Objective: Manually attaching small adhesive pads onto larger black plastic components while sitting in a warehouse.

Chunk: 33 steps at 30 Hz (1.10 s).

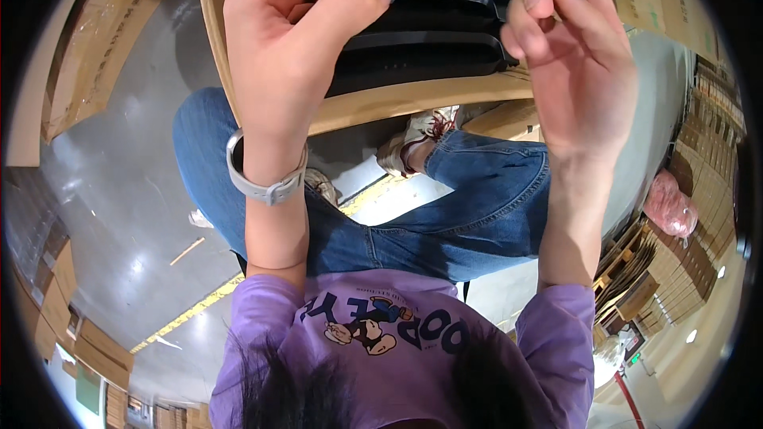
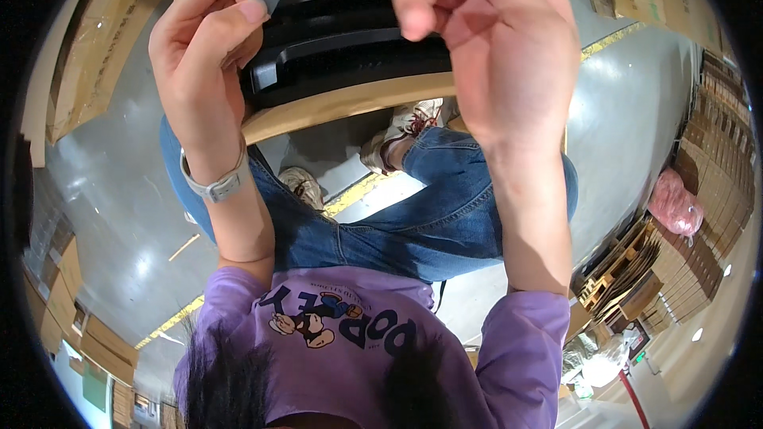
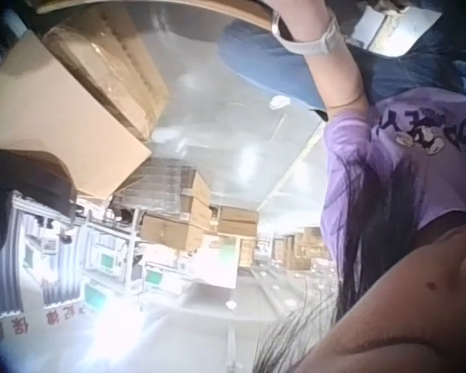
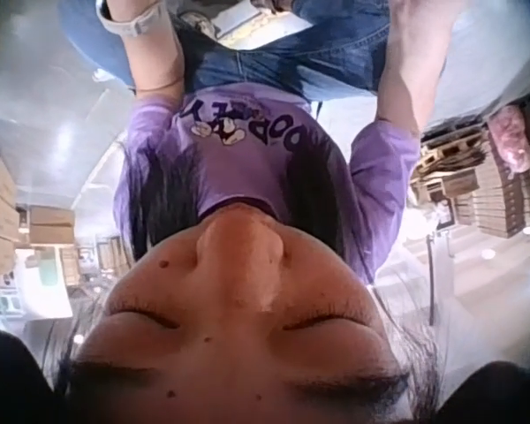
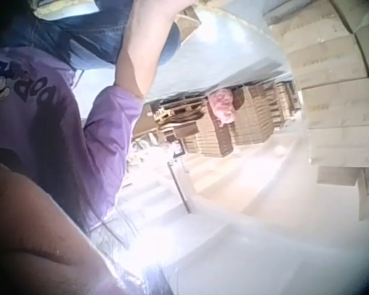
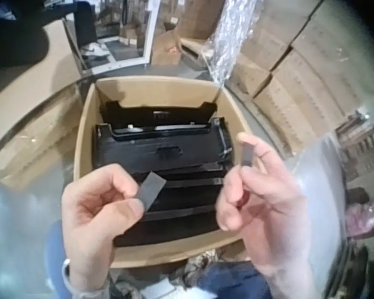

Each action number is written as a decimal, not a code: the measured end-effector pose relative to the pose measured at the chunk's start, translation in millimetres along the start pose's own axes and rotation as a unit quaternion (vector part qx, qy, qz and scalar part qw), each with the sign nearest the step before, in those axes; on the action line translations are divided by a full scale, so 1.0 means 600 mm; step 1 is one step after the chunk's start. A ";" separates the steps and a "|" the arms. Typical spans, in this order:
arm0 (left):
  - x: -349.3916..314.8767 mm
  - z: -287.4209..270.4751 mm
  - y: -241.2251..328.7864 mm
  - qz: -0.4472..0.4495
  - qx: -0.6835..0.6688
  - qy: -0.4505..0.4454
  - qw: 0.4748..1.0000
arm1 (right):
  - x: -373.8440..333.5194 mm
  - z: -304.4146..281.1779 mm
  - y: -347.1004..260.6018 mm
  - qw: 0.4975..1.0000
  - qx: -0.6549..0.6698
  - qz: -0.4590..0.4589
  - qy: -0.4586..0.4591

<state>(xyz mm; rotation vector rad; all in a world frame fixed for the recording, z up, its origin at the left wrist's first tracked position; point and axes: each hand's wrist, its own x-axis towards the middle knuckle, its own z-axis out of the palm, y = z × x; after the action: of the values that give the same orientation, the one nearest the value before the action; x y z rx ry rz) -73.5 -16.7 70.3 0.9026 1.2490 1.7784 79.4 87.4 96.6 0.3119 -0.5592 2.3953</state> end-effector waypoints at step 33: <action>-0.021 0.008 0.035 -0.040 -0.062 -0.088 0.993 | -0.004 0.116 0.026 0.804 -0.427 0.237 0.339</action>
<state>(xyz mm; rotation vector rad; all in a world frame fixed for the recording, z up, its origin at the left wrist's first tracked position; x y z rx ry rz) -67.9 -30.7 90.3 0.9037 1.0374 1.6563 76.8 42.9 152.0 -1.1475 -1.3633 2.1646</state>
